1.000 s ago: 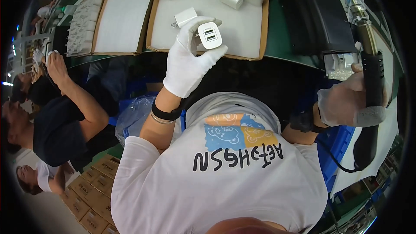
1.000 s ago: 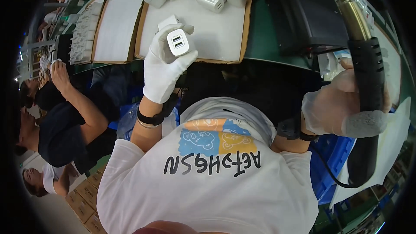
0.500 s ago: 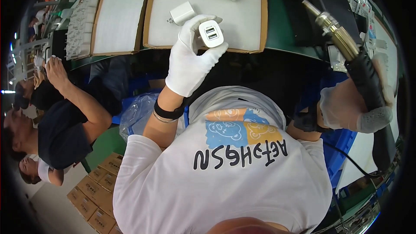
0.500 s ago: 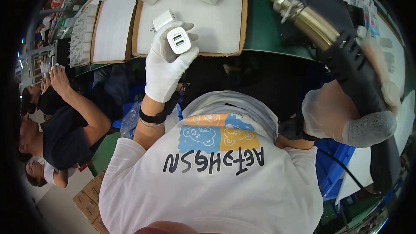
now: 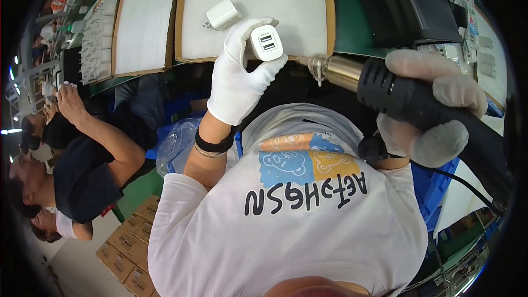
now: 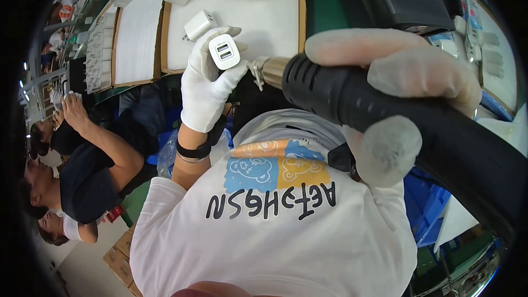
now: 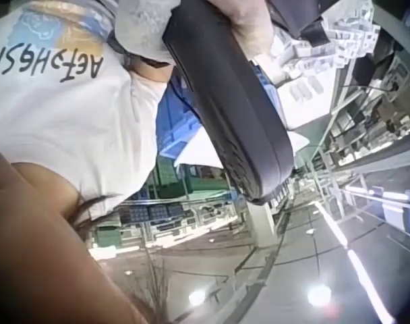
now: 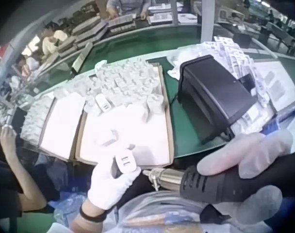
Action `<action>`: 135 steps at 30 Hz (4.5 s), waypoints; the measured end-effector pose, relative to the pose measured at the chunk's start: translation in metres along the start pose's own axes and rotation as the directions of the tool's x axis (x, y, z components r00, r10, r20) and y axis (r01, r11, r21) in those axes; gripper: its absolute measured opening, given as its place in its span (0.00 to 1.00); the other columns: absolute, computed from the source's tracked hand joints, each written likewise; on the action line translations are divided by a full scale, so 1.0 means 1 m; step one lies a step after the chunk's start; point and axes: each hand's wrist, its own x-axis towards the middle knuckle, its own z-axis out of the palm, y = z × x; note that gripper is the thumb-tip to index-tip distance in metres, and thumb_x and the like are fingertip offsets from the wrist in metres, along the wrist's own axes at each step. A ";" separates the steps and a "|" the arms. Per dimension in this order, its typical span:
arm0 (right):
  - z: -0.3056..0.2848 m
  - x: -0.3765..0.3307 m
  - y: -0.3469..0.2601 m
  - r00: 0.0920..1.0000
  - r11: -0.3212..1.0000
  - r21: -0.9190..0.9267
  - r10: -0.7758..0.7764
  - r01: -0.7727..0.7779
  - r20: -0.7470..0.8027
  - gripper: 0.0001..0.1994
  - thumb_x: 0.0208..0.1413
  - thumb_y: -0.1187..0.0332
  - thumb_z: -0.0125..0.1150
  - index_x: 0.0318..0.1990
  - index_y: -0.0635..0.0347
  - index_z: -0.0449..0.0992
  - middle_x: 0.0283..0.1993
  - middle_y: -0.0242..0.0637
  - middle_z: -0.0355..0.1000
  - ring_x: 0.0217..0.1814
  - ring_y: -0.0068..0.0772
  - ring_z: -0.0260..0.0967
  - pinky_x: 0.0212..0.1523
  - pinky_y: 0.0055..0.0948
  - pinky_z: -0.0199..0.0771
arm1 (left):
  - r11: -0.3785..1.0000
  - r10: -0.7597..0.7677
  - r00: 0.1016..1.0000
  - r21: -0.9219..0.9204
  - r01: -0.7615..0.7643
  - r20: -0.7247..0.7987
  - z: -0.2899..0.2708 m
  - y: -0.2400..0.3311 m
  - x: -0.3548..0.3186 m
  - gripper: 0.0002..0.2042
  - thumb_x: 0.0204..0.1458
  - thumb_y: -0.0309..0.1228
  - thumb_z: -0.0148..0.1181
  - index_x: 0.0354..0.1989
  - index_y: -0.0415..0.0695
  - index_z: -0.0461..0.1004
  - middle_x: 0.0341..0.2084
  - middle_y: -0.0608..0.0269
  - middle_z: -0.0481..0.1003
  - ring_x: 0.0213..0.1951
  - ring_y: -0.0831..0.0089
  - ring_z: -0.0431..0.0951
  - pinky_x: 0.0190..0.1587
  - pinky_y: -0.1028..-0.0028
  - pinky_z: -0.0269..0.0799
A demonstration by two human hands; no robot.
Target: The person picks up a power adapter from a tray, applies heat to it using a heat gun while rotating it, and then sets it back down. This process is repeated with several more adapters throughout the video.
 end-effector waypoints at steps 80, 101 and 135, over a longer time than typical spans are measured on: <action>0.015 0.030 0.035 0.969 0.925 -0.291 -0.248 0.244 0.026 0.14 0.58 0.58 0.49 0.33 0.62 0.68 0.27 0.47 0.75 0.19 0.27 0.70 0.20 0.19 0.72 | 0.996 -0.088 0.995 -0.030 0.089 0.045 -0.005 0.006 0.001 0.28 0.42 0.15 0.61 0.55 0.42 0.62 0.47 0.63 0.67 0.47 0.76 0.69 0.51 0.75 0.67; 0.013 0.033 0.036 0.961 0.912 -0.309 -0.274 0.269 0.028 0.13 0.58 0.59 0.48 0.31 0.61 0.68 0.26 0.46 0.75 0.18 0.26 0.70 0.20 0.19 0.71 | 0.996 -0.076 0.995 -0.037 0.078 0.067 -0.007 -0.002 0.002 0.29 0.42 0.15 0.62 0.55 0.42 0.62 0.48 0.62 0.67 0.47 0.75 0.70 0.49 0.75 0.68; 0.010 0.030 0.032 0.972 0.929 -0.292 -0.233 0.229 0.021 0.12 0.57 0.61 0.49 0.32 0.63 0.69 0.24 0.46 0.75 0.19 0.26 0.70 0.20 0.19 0.70 | 0.999 -0.050 0.998 0.000 0.050 0.044 -0.002 -0.003 0.002 0.28 0.41 0.16 0.62 0.54 0.43 0.64 0.47 0.62 0.65 0.46 0.75 0.70 0.48 0.76 0.69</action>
